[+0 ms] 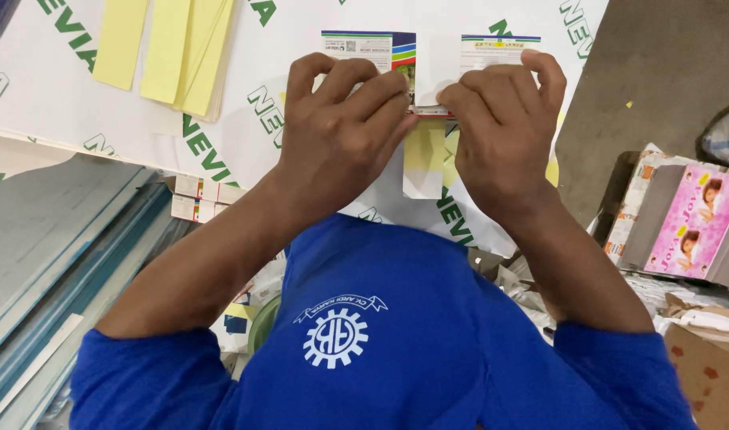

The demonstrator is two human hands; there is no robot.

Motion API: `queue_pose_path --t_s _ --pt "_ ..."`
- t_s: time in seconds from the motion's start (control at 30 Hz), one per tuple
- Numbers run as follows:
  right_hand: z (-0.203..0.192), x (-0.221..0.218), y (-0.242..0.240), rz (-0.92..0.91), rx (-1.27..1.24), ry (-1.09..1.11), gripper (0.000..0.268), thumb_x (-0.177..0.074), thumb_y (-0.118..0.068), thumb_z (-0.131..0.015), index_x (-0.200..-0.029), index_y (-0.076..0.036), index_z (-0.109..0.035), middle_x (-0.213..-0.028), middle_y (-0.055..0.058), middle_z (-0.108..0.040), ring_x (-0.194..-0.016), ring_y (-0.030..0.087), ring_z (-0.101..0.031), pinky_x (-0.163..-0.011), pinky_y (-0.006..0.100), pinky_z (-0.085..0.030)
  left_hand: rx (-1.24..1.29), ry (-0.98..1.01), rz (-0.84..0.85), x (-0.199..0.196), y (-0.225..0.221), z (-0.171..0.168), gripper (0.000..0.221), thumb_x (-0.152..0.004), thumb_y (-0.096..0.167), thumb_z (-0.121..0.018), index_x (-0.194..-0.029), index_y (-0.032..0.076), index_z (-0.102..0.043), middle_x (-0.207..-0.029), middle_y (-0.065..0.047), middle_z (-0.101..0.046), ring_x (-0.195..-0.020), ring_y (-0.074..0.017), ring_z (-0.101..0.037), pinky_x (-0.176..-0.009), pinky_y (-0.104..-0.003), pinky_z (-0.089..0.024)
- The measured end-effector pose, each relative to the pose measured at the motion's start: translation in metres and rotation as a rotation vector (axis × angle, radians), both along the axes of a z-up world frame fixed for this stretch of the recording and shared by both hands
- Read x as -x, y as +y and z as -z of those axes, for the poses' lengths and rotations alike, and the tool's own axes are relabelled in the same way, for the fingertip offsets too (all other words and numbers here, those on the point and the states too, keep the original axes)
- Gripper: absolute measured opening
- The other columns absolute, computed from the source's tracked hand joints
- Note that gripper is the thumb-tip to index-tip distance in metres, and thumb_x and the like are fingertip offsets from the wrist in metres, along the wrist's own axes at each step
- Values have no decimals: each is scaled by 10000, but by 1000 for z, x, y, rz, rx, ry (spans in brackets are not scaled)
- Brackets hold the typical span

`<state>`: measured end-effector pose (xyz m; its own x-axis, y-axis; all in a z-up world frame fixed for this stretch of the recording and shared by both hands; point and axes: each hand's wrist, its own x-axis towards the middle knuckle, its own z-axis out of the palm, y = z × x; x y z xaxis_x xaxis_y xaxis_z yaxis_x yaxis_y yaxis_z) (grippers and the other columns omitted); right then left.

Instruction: Manually pack and seal product boxes using paper strips at a production workbench.

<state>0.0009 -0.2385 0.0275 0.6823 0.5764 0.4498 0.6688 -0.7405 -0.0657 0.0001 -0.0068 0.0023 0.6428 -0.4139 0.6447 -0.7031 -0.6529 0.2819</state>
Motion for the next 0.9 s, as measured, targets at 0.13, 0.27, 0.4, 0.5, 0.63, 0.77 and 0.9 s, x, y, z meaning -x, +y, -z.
queue_pose_path --t_s 0.13,0.27,0.4,0.5,0.63,0.77,0.9 --pt "-2 15 0 14 48 -34 190 -1030 98 -690 -1172 -18 -741 -1102 49 -676 -1095 211 -639 -1211 453 -280 11 8 2 -3 0 -3 196 -971 153 -823 -1111 47 -736 -1202 -26 -689 -1146 -207 -619 -1061 -429 -373" --pt "-17 29 5 76 177 -27 315 -984 3 -728 -1297 -33 -729 -1223 56 -682 -1228 218 -617 -1231 474 -236 8 25 47 -7 3 -3 270 -927 145 -824 -1175 86 -734 -1177 -4 -665 -1160 -212 -585 -1055 -432 -359" --pt "-13 41 -13 9 75 124 539 -845 -271 -794 -1296 2 -684 -1353 140 -642 -1339 335 -558 -1194 584 -219 -33 -6 89 -11 5 3 263 -930 147 -820 -1171 105 -723 -1197 -4 -644 -1188 -217 -561 -1063 -439 -353" --pt "8 52 -19 -115 -21 99 540 -837 -391 -844 -1219 -47 -676 -1319 139 -638 -1325 358 -551 -1194 611 -216 -48 13 113 -14 7 5 238 -960 150 -811 -1175 104 -722 -1247 -25 -625 -1257 -233 -543 -1101 -460 -345" --pt "16 54 -20 -142 -84 24 238 -937 -190 -848 -1093 -146 -674 -1208 76 -686 -1284 308 -602 -1239 563 -239 -74 24 136 -17 8 1 210 -953 152 -794 -1147 111 -724 -1380 -54 -599 -1375 -273 -500 -1147 -497 -314" --pt "4 34 -13 -33 -284 124 156 -1031 -86 -774 -1055 -140 -630 -1122 41 -716 -1261 253 -651 -1271 503 -258 -89 99 180 -22 10 6 188 -973 153 -762 -1152 111 -724 -1497 -68 -584 -1458 -283 -450 -1186 -538 -266" --pt "-6 4 -7 21 -432 316 146 -1091 -157 -756 -1091 -111 -618 -1110 27 -706 -1203 202 -676 -1290 505 -270 -39 176 217 -24 10 5 150 -1021 169 -740 -1164 125 -730 -1481 -59 -591 -1449 -272 -441 -1194 -554 -226"
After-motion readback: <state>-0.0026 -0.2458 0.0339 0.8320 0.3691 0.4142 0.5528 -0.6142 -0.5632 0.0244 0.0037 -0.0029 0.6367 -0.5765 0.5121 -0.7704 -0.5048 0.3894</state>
